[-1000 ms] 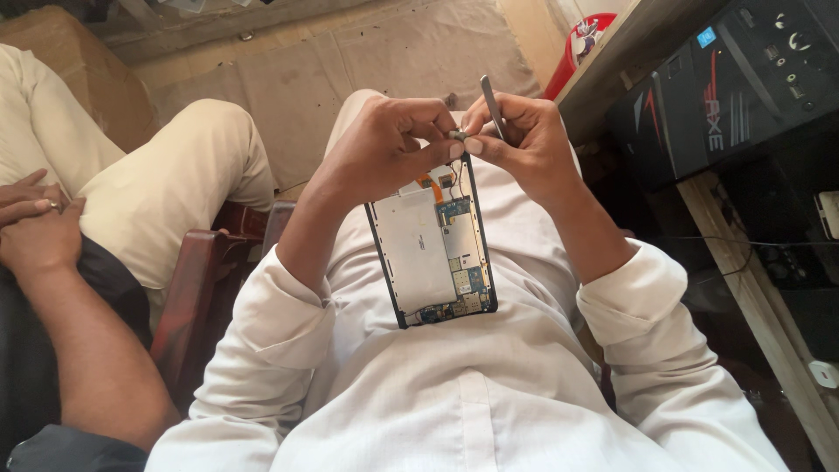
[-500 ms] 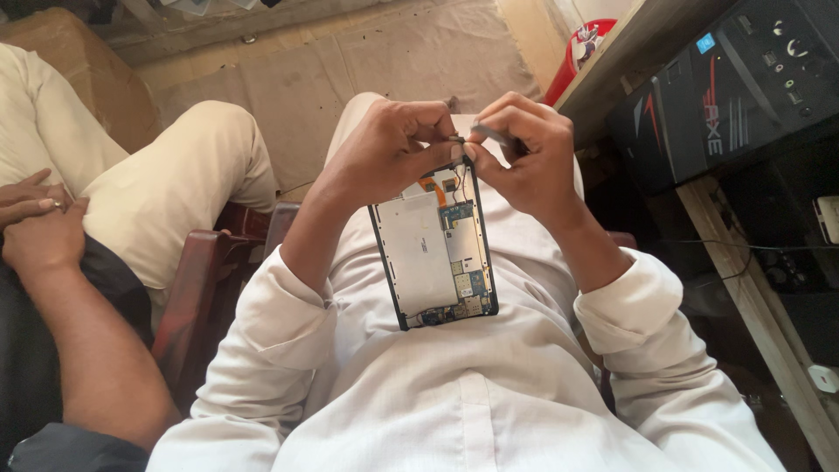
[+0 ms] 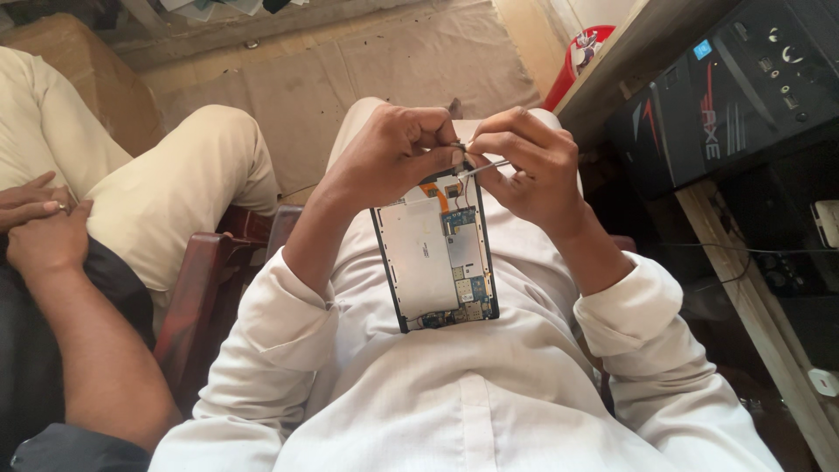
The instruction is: The person uses a metal prying tool to carefully pry and disconnect a small component from the internal circuit board of a disassembled mobile phone. They then rotate the device to inspect the interior and use the tool to adjust a ribbon cable connector.
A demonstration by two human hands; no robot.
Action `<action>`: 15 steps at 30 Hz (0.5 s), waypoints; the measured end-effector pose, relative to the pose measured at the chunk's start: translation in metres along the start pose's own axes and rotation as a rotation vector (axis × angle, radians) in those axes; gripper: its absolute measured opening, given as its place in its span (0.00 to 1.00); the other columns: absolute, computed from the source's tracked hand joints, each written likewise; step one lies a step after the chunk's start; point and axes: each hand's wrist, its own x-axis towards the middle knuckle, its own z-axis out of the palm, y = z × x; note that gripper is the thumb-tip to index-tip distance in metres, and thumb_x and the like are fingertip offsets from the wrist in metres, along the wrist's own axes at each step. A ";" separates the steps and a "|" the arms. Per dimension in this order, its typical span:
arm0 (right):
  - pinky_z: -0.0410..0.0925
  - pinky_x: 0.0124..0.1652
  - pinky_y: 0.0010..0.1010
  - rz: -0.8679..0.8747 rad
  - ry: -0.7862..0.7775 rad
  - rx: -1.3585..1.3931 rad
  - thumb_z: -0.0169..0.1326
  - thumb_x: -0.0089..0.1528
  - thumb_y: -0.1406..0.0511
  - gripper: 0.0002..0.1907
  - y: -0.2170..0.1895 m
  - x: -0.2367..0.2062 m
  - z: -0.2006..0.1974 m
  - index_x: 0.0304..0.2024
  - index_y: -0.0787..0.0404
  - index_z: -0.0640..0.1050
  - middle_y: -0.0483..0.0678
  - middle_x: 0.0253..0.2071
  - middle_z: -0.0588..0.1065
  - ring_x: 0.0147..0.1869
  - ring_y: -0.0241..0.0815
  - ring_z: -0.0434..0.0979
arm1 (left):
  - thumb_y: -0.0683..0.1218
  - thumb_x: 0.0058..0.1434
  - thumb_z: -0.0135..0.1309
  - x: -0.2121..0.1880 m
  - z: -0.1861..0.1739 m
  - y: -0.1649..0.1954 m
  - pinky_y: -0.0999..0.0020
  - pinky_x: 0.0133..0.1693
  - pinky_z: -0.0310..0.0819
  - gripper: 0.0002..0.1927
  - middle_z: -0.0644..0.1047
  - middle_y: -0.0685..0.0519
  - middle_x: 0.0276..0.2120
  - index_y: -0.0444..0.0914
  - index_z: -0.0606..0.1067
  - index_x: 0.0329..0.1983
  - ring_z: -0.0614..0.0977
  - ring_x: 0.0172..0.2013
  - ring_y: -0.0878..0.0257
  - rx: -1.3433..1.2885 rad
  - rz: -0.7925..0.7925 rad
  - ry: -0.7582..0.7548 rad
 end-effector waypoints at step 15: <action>0.71 0.35 0.32 -0.127 -0.071 -0.206 0.69 0.55 0.72 0.14 -0.006 -0.001 -0.006 0.40 0.60 0.78 0.46 0.40 0.77 0.36 0.41 0.80 | 0.41 0.63 0.61 0.000 0.002 0.000 0.76 0.23 0.64 0.06 0.76 0.59 0.20 0.35 0.77 0.32 0.71 0.21 0.78 -0.046 -0.036 -0.005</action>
